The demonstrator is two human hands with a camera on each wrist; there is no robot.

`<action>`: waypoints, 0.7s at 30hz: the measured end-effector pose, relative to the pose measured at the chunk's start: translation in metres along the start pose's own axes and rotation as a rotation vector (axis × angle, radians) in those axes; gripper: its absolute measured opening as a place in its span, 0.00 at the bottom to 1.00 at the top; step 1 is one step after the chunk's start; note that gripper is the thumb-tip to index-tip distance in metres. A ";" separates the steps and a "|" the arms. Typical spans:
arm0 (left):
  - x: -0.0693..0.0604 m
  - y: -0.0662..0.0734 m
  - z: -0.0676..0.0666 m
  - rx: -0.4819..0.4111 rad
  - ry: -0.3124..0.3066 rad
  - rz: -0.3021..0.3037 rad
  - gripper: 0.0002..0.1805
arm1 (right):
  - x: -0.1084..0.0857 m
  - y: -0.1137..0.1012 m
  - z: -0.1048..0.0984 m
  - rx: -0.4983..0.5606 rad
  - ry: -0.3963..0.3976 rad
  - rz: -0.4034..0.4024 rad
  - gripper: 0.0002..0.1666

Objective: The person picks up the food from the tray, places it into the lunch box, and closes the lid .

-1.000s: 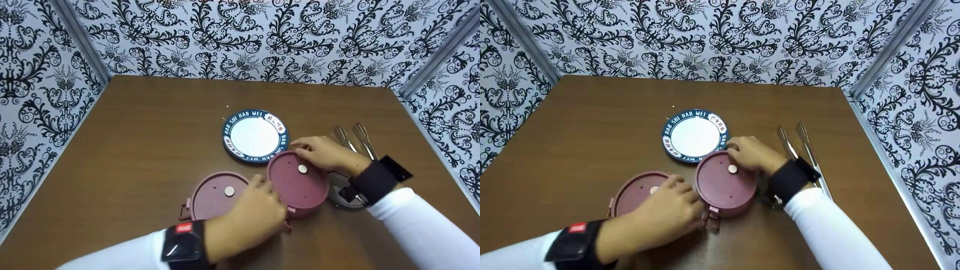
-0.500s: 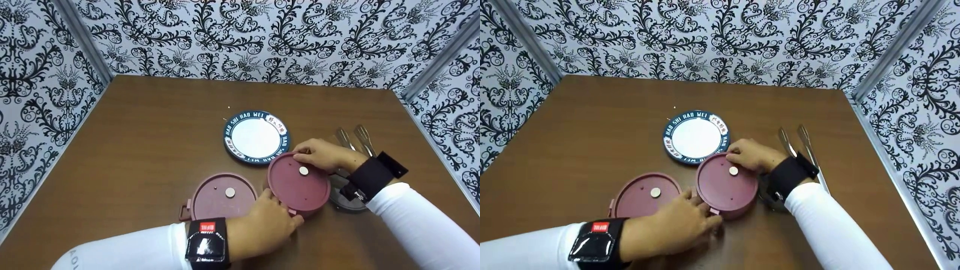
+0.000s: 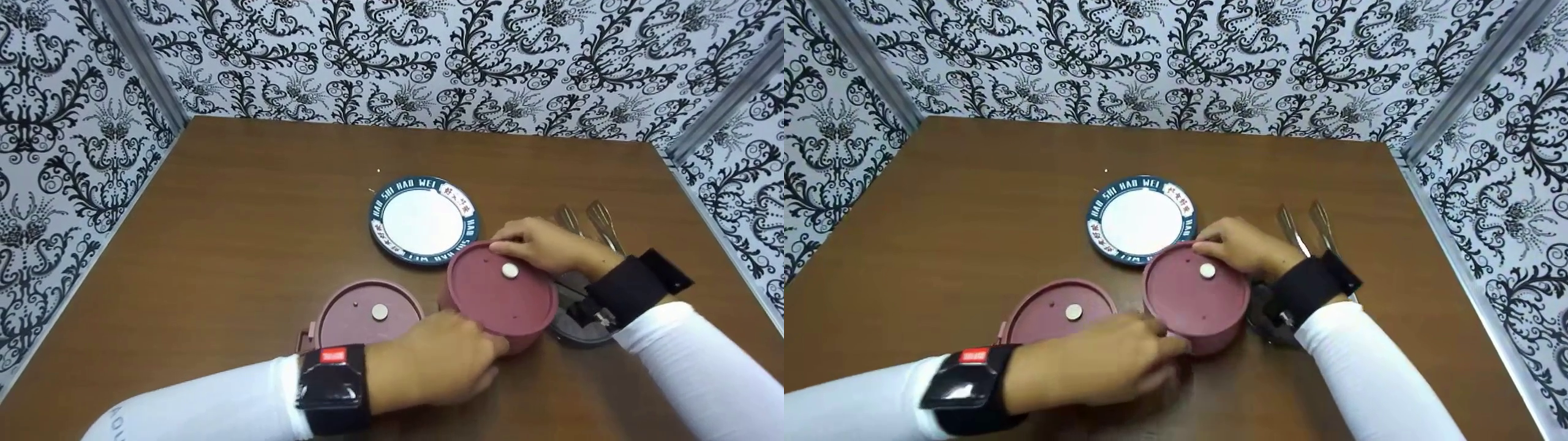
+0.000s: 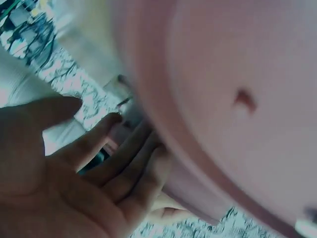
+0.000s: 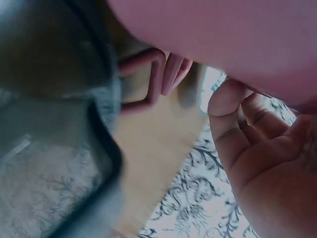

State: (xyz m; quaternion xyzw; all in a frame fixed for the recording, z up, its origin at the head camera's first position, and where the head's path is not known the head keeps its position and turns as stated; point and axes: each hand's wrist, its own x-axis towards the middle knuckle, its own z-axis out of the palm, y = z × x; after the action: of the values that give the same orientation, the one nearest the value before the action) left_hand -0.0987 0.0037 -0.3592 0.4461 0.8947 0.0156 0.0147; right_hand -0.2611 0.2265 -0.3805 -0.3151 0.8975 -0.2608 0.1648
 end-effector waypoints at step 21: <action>-0.091 -0.072 -0.025 -0.417 0.443 -0.198 0.12 | -0.029 -0.093 -0.003 0.493 0.233 0.278 0.20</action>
State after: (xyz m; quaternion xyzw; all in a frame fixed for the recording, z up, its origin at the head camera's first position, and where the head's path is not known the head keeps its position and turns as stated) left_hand -0.1024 -0.1128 -0.3363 0.3302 0.8927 0.2940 -0.0879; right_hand -0.1965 0.1850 -0.3212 -0.1077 0.8545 -0.4801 0.1664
